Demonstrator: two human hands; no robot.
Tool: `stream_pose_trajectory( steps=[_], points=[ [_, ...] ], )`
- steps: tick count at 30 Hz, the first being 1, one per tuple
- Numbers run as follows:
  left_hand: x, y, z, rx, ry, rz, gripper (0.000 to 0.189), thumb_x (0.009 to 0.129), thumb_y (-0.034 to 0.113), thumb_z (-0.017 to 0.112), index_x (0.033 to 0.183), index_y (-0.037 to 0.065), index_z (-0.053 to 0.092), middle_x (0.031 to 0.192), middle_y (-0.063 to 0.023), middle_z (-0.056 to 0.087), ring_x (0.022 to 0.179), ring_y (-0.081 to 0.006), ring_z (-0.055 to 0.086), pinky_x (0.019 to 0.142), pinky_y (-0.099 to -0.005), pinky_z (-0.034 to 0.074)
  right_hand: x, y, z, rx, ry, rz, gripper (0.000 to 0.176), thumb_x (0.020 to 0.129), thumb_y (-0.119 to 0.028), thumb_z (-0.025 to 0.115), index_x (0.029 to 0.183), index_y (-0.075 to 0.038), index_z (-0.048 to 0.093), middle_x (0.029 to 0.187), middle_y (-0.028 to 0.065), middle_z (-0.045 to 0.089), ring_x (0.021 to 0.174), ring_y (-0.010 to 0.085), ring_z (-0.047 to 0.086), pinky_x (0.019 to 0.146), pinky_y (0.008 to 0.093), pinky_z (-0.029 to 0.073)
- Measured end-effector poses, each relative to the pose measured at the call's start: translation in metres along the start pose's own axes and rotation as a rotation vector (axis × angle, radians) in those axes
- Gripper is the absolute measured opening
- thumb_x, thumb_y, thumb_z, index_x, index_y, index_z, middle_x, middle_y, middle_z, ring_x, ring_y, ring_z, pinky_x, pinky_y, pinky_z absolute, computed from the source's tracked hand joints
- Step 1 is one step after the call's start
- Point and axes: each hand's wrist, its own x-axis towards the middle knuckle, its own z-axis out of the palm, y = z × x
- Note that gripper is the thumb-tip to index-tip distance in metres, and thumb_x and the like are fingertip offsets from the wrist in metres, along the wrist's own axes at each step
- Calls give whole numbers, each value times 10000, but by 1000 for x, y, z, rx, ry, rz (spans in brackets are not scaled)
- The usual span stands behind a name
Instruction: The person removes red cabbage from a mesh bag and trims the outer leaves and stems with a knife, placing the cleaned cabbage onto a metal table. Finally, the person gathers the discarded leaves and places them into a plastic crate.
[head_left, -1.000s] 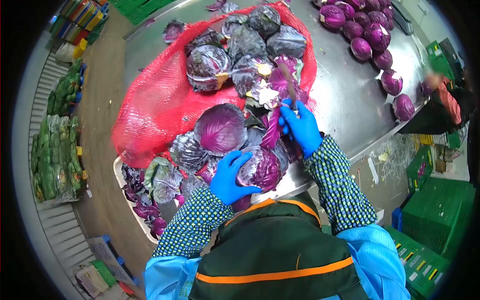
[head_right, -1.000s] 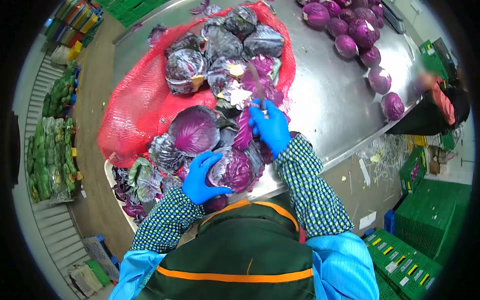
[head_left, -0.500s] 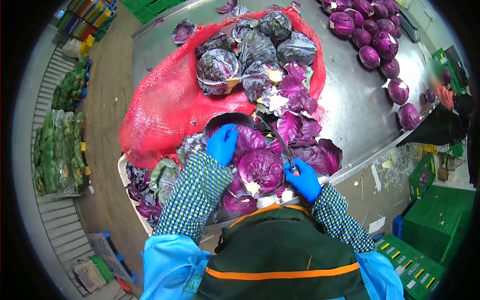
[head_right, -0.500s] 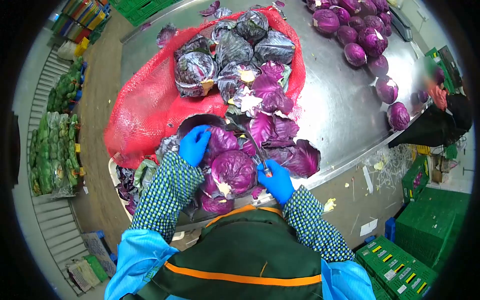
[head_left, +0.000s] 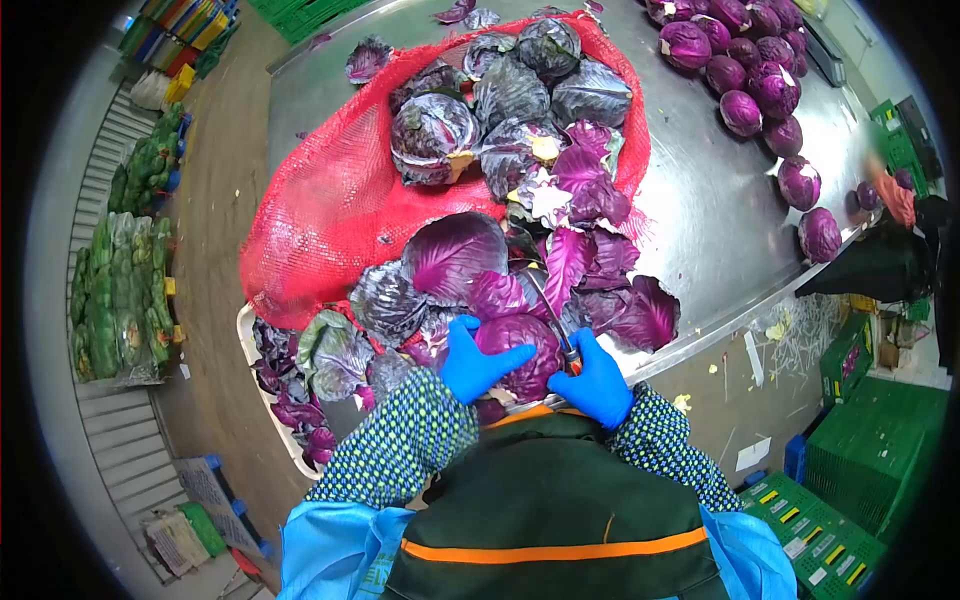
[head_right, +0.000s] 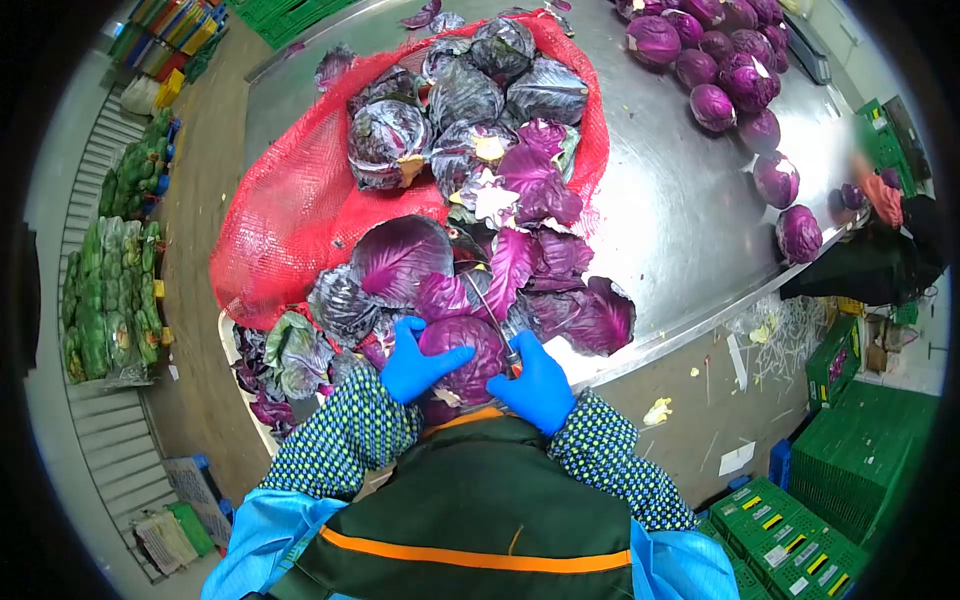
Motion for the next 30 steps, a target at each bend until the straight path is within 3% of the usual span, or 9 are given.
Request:
stream_pose_trajectory(
  steps=[3,5,8,12,16,19,22,24,30],
  points=[
    [-16,-16,7,-195,-76,293,1023,611,332,828,1343,-64,233,1295,-209,366,1207,-297,396,1018,-392,340,12,50,0,579,-24,116,525,716,-290,705,1121,-38,484,949,113,614,831,278,609,770,412,490],
    [-27,-24,11,-169,-115,324,1067,605,290,824,1397,-28,183,1345,-211,332,1258,-310,349,1054,-394,294,7,11,-11,552,-98,263,532,744,-308,712,1135,-32,481,1016,110,609,885,273,607,821,404,485],
    [-48,-2,4,1,-61,560,1063,560,248,829,1397,2,222,1345,-222,334,1262,-335,345,1053,-412,287,23,-9,1,137,110,-94,524,744,-262,735,1129,-10,483,1085,165,598,990,279,585,873,376,453],
    [-73,18,-25,-42,-23,657,1213,556,161,848,1428,10,18,1401,-199,262,1288,-293,316,1055,-401,288,26,-73,-42,617,74,116,331,747,-254,732,953,-67,552,804,12,544,632,90,534,489,220,445],
    [-85,30,-59,-375,114,708,1223,589,181,832,1435,58,-42,1408,-191,257,1291,-293,315,1052,-444,300,37,-55,-90,749,7,164,375,762,-236,714,1047,-52,553,854,45,572,723,125,581,592,246,498],
    [-83,42,-79,-915,145,565,1069,686,253,774,1442,90,36,1388,-193,291,1270,-318,352,1053,-486,302,51,-45,-82,-554,474,-386,478,805,-145,670,1232,-28,490,1158,129,574,1079,204,553,919,335,450],
    [-79,53,-84,-1456,46,382,936,740,294,709,1438,89,119,1405,-183,290,1278,-315,353,1061,-495,290,33,-112,-61,696,-140,-279,608,805,-73,668,1338,-20,379,1298,125,464,1157,197,481,966,344,414],
    [-73,44,-82,-1604,-55,243,812,789,307,630,1426,79,181,1428,-176,270,1299,-312,328,1072,-482,278,38,-147,-46,730,-337,-310,740,809,-120,676,1406,-35,248,1318,115,432,1175,179,449,980,333,395],
    [-72,57,-87,-1269,-101,387,676,823,331,550,1378,50,288,1408,-192,312,1309,-332,307,1071,-510,273,47,-186,-68,431,-547,-242,270,803,-121,661,1031,-12,569,847,89,632,689,135,603,562,244,490]
  ],
)
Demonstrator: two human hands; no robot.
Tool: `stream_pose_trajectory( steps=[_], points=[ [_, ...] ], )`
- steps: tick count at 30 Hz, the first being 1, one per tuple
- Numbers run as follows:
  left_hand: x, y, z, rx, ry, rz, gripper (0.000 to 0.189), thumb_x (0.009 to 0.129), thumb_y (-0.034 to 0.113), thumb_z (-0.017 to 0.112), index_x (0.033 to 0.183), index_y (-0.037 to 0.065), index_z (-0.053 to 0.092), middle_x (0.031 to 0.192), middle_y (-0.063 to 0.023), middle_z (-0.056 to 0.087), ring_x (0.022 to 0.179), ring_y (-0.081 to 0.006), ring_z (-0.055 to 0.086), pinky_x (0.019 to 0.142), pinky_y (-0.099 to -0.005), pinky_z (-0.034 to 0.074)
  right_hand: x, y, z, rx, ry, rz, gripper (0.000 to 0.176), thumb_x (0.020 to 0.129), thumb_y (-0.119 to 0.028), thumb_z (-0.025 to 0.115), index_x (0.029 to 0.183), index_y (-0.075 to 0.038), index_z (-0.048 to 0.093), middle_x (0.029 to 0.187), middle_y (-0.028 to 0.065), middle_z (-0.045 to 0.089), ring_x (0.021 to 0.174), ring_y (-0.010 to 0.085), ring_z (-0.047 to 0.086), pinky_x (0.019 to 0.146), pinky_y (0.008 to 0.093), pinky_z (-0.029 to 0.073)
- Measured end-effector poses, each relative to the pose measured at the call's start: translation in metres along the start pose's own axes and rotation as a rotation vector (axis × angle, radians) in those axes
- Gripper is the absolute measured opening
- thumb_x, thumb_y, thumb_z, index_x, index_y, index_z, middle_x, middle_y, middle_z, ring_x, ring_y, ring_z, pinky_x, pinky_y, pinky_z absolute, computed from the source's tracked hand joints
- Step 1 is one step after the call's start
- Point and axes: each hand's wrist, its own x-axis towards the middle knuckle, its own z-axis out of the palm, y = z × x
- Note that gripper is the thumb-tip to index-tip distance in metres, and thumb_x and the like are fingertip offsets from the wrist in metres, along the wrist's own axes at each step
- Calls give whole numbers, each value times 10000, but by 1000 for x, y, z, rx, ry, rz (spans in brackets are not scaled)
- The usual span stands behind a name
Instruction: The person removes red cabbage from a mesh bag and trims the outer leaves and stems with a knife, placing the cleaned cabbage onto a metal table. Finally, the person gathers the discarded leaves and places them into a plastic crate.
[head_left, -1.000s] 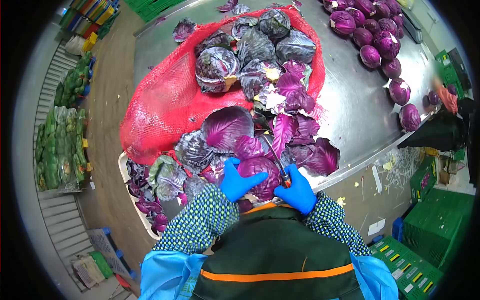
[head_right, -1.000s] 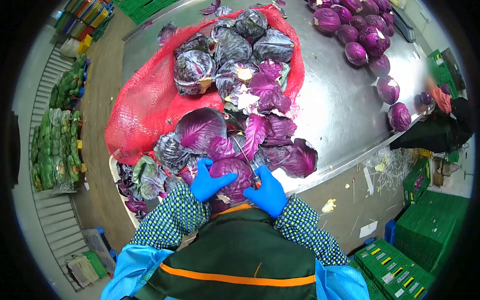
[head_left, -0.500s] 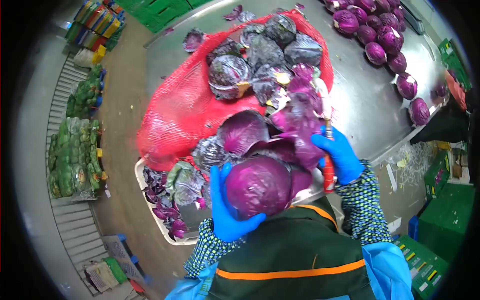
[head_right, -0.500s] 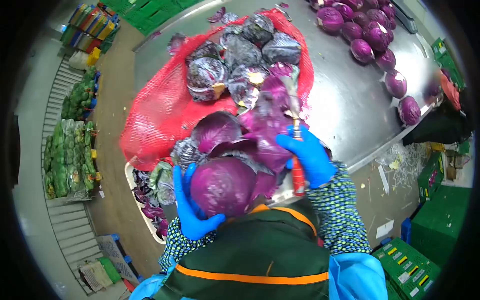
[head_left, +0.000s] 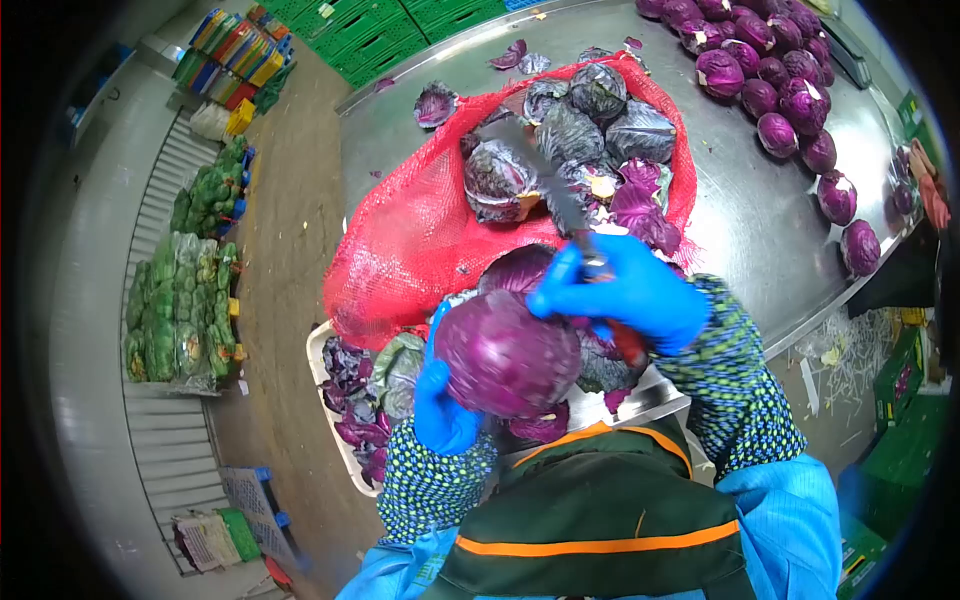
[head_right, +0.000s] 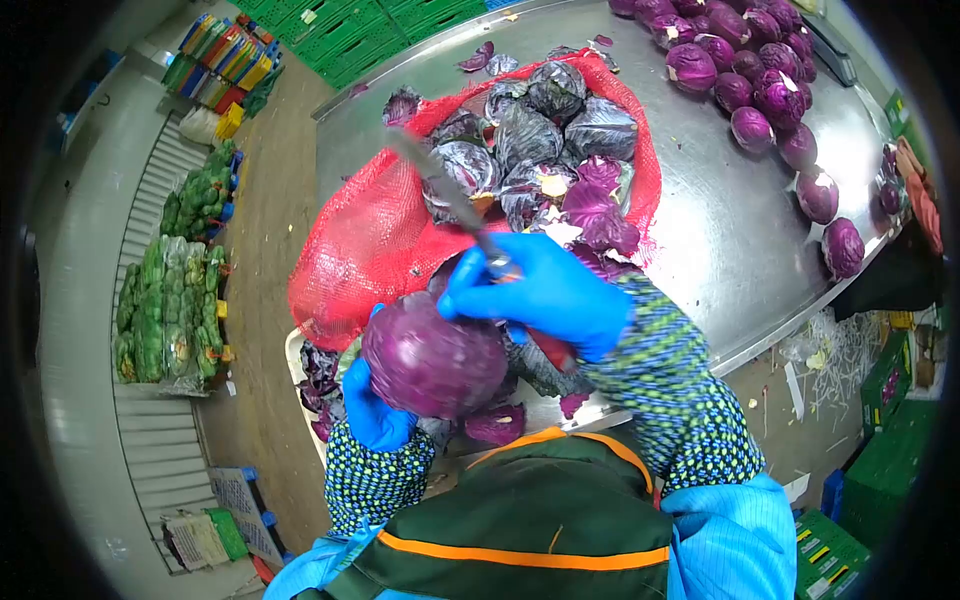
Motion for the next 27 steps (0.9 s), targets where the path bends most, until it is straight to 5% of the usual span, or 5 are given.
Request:
stream_pose_trajectory(
  steps=[6,11,18,21,27],
  points=[
    [5,-28,-9,-443,-24,-298,650,865,486,398,1382,102,306,1418,-156,318,1286,-358,339,1038,-581,277,-40,61,-41,300,448,-28,300,861,-205,572,1068,12,557,879,107,644,729,158,622,625,245,493],
    [15,-32,21,-375,-1,-419,641,865,471,428,1363,78,333,1386,-176,359,1270,-353,360,1034,-562,302,5,72,-40,212,78,399,371,877,-255,565,1153,-8,566,1043,81,632,956,152,601,811,285,472],
    [2,-21,46,203,-25,-279,881,616,165,777,1359,33,322,1307,-152,429,1199,-286,449,1030,-423,355,-40,68,-49,205,-85,4,72,795,-81,671,822,-52,610,1052,122,620,1082,207,545,697,286,500],
    [-3,-20,54,477,-141,-136,915,575,154,809,1353,42,340,1291,-147,440,1191,-277,455,1022,-410,361,-53,75,-43,243,-75,-289,182,766,-35,691,933,-47,621,1148,131,578,1116,217,527,966,383,394],
    [5,-21,59,768,-328,60,883,560,186,832,1321,41,409,1377,-143,334,1296,-271,319,1077,-400,246,-81,70,-58,-68,-74,-435,455,770,-85,715,1180,-58,522,1114,83,569,1086,188,521,946,342,404]
  ],
)
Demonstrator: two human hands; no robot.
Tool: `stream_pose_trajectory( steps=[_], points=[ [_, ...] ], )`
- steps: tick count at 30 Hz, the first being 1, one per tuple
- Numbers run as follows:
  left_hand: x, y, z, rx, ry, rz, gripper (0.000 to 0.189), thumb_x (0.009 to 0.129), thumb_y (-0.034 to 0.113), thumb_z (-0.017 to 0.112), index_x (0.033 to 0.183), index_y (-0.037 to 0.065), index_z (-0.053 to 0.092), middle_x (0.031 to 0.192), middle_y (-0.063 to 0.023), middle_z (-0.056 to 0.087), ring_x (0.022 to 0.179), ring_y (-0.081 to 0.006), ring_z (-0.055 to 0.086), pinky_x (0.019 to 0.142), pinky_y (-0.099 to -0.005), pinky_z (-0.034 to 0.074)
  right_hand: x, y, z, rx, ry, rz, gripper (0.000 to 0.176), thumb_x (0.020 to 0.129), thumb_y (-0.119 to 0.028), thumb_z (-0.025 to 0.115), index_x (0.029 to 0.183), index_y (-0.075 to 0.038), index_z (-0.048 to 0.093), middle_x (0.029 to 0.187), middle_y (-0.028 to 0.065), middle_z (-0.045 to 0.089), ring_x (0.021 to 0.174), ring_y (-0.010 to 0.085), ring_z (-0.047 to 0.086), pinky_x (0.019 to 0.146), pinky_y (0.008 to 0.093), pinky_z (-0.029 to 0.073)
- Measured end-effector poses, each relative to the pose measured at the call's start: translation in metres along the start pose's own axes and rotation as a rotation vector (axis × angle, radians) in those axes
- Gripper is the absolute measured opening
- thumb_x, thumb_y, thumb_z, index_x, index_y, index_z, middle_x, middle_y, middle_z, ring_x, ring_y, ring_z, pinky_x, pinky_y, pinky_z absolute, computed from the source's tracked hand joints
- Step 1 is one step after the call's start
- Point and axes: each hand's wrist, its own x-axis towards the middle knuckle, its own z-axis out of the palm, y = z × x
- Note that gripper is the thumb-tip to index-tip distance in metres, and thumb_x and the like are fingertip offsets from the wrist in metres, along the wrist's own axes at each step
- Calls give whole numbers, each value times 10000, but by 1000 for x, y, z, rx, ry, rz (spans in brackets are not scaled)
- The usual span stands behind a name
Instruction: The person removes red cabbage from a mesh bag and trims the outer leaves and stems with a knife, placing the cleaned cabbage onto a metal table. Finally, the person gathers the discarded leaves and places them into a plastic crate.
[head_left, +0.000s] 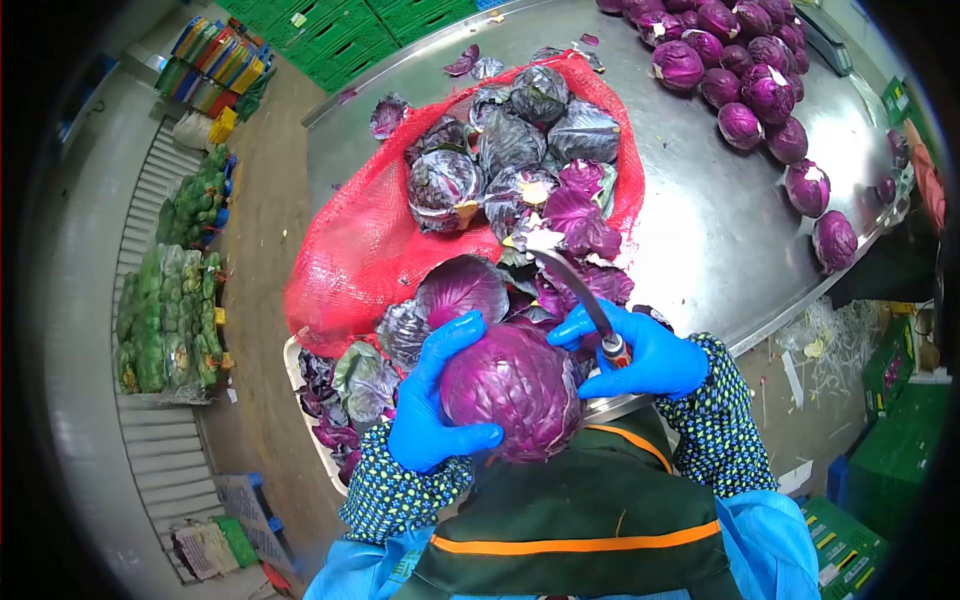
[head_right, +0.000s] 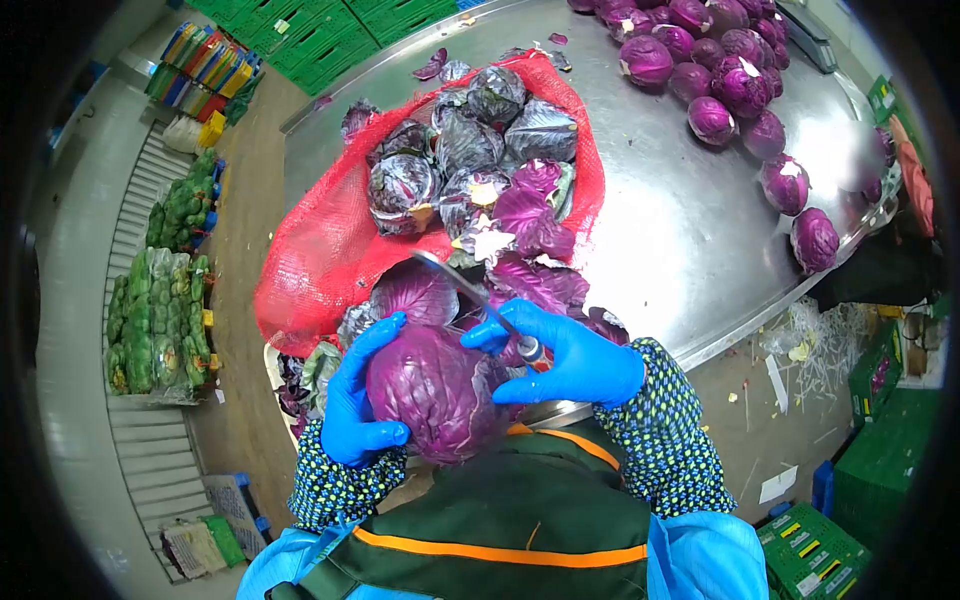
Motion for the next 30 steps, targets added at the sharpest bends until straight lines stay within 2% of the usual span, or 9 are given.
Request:
stream_pose_trajectory(
  steps=[10,13,16,19,21,23,26,28,30],
  points=[
    [15,-11,8,-248,27,-89,888,590,171,797,1351,37,359,1370,-143,357,1256,-285,386,1056,-417,319,-29,-3,-16,-90,-102,222,134,775,-104,692,879,-43,633,850,29,608,785,102,571,725,267,462],
    [13,-31,5,-990,271,-289,716,758,260,603,1374,48,306,1379,-170,365,1253,-349,391,1037,-524,332,-68,8,-41,13,-311,324,160,781,-115,681,913,-34,639,871,42,618,790,113,575,718,270,464],
    [31,-36,16,-1145,248,-253,642,867,393,483,1384,70,286,1398,-170,336,1258,-337,381,1037,-542,319,-91,34,-56,-614,627,446,226,787,-88,647,1005,-27,646,968,77,649,840,119,593,695,251,476],
    [54,-14,45,-1357,103,-312,611,910,428,433,1393,91,268,1408,-174,314,1234,-339,401,1032,-533,333,-59,21,-42,288,811,295,563,828,-262,627,1311,-57,422,1186,123,565,885,172,602,605,231,475],
    [76,-10,79,-981,122,-387,610,927,399,442,1426,134,211,1425,-158,290,1277,-320,344,1013,-511,348,-56,63,-56,835,518,-124,743,866,-465,539,1428,-103,215,1337,143,439,1122,250,521,630,255,514],
    [96,-5,93,-549,-50,-411,714,886,307,572,1447,132,166,1443,-114,286,1306,-279,303,977,-439,375,-39,46,-62,785,960,-105,650,888,-507,466,1387,-127,297,1330,133,439,1178,260,485,842,340,510],
    [146,-44,37,621,-54,220,557,832,153,629,1328,63,390,1257,-116,471,1155,-205,451,948,-341,395,-87,65,-140,930,1144,-218,536,896,-502,451,1314,-169,410,1308,107,472,1072,198,557,772,306,537],
    [184,-70,-4,629,154,10,485,755,118,656,1194,-8,492,1125,-220,532,1053,-357,525,914,-415,417,-162,104,-225,903,690,-462,458,914,-420,466,1290,-160,433,1256,39,510,949,121,575,732,261,507],
    [218,-132,-68,1145,50,323,788,656,116,693,1350,25,331,1294,-255,417,1186,-406,421,994,-424,361,-131,40,-241,655,1522,-378,464,903,-425,491,1277,-155,445,1208,15,538,798,77,568,600,205,471]
  ],
)
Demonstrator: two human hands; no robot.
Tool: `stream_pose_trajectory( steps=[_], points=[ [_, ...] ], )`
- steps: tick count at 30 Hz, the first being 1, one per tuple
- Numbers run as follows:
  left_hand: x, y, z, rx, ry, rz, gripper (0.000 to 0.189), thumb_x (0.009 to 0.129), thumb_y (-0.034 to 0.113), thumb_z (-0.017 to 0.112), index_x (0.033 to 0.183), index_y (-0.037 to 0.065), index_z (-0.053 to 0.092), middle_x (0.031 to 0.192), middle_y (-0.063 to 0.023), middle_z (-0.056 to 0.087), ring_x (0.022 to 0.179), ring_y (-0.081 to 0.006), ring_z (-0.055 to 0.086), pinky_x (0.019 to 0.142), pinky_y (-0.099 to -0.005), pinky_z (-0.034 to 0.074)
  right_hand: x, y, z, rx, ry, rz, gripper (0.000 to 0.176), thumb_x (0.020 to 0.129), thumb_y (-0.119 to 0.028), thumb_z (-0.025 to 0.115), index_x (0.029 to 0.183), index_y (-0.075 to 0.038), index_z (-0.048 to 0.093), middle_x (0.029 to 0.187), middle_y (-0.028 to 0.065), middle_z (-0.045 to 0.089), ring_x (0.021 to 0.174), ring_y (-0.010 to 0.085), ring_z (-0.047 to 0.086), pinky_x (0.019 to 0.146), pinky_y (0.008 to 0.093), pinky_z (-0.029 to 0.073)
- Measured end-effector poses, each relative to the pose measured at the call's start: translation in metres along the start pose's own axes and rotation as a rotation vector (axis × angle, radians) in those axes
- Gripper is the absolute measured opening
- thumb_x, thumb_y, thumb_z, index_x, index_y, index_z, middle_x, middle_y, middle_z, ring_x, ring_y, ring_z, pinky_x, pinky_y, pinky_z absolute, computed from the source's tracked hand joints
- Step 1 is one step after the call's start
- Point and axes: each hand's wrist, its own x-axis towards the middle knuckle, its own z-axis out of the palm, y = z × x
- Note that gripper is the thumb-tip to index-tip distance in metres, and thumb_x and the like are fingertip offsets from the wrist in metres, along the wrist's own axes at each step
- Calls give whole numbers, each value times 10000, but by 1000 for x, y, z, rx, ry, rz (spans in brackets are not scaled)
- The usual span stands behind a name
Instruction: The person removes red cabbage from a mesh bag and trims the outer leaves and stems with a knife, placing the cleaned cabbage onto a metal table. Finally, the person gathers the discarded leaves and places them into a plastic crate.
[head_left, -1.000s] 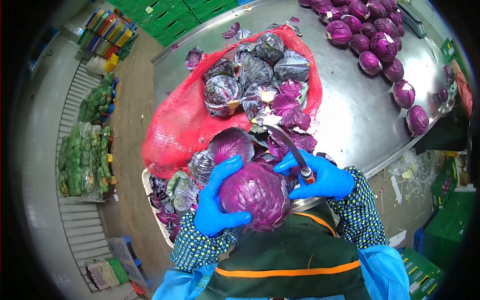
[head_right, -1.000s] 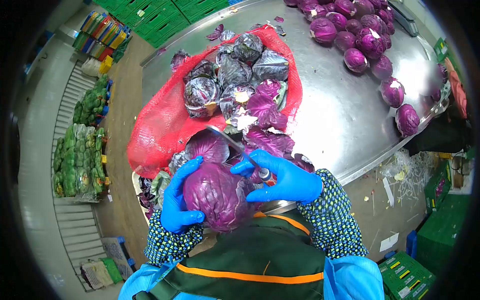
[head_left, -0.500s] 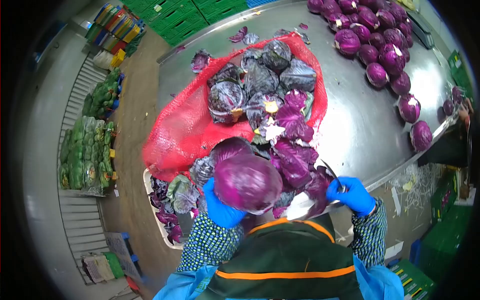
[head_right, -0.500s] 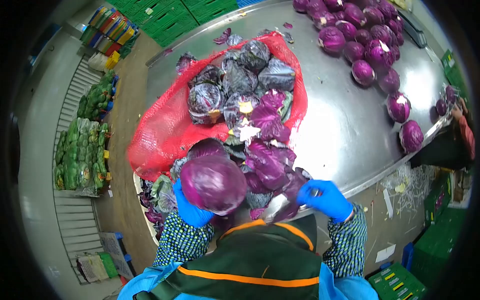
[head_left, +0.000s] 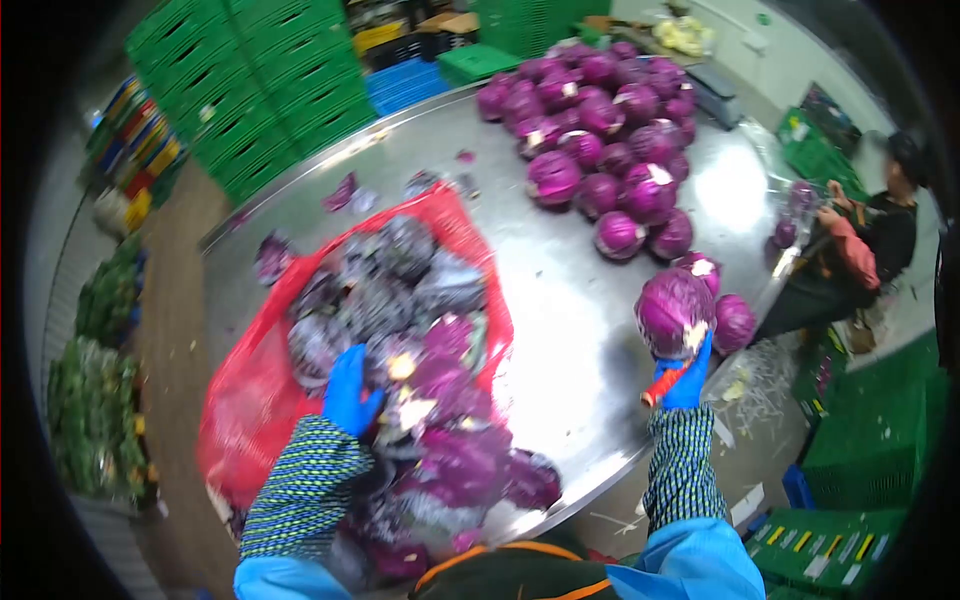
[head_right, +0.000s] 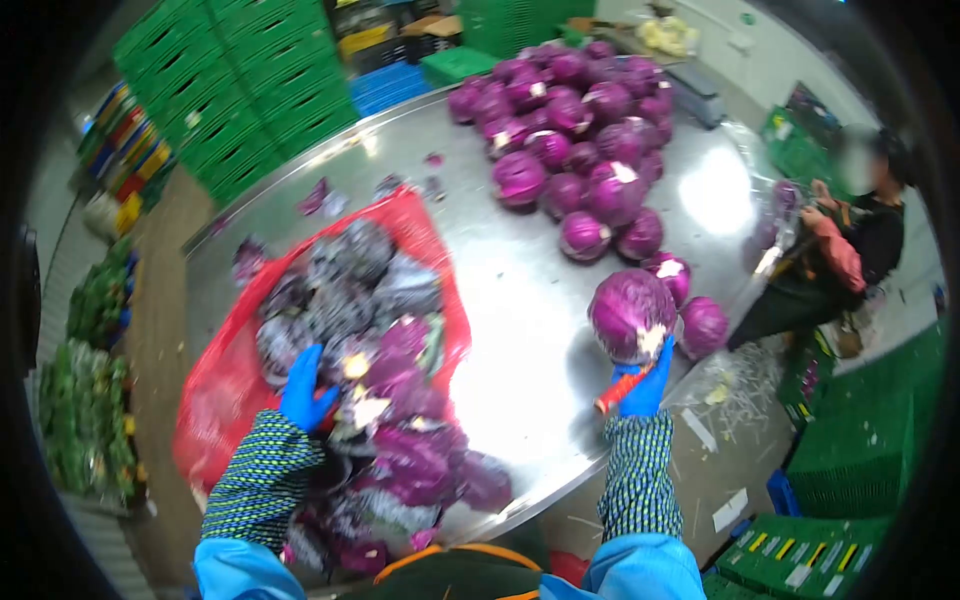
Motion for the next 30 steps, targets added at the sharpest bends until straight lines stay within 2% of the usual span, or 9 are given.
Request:
stream_pose_trajectory(
  steps=[2,4,7,11,15,17,22,28,30],
  points=[
    [18,-13,1,-86,-416,-100,976,613,162,743,1426,113,206,1387,-282,286,1288,-431,286,1053,-447,293,40,-24,3,65,-56,-131,501,897,-423,502,1285,-114,426,1240,33,519,924,144,583,706,246,496],
    [32,-9,10,-63,-476,-203,1049,558,196,794,1427,139,210,1421,-292,182,1305,-456,225,1057,-472,280,122,-47,-55,301,-693,78,505,905,-395,496,1309,-108,401,1314,73,469,1137,212,515,853,301,468],
    [31,5,16,-219,-324,-187,1120,457,248,852,1407,156,267,1415,-264,147,1304,-448,209,1050,-478,280,99,-53,28,159,39,-192,419,925,-286,469,1309,-126,420,1309,104,476,1162,218,505,801,256,462],
    [25,-10,43,-419,-33,-189,974,444,276,868,1292,114,418,1212,-178,385,1157,-346,379,1018,-433,322,73,-16,71,-349,-258,30,376,910,-259,472,1257,-118,500,1282,97,503,1144,220,519,623,231,459],
    [16,-14,24,-913,-26,-519,786,559,246,854,1236,77,493,1181,-123,480,1111,-242,481,978,-358,379,-15,51,116,-660,-315,411,389,898,-296,504,1232,-97,483,1112,60,594,871,145,595,528,199,432],
    [5,21,-32,-650,103,-273,732,554,230,848,1194,98,519,1184,-119,458,1134,-260,459,999,-363,357,-53,66,129,-730,-393,417,372,892,-263,528,1199,-65,457,1008,79,614,714,126,594,479,206,443],
    [-61,114,-151,-230,67,-187,750,576,296,821,1231,117,502,1249,-190,392,1155,-395,402,976,-466,369,-142,95,128,-761,-634,439,421,854,-107,534,1245,-48,388,1052,96,572,607,117,533,509,232,460],
    [-144,104,-24,129,-180,-518,999,556,426,816,1355,66,337,1302,-228,367,1131,-415,414,948,-474,360,-240,145,84,-902,-759,501,567,837,17,529,1365,-95,352,1105,65,537,757,94,528,663,233,460],
    [-153,108,-37,146,-230,-485,1052,540,423,822,1371,49,296,1313,-233,358,1159,-414,392,969,-471,343,-256,147,65,-1041,-963,167,573,833,35,530,1369,-79,362,1106,77,541,882,129,538,797,263,447]
  ],
)
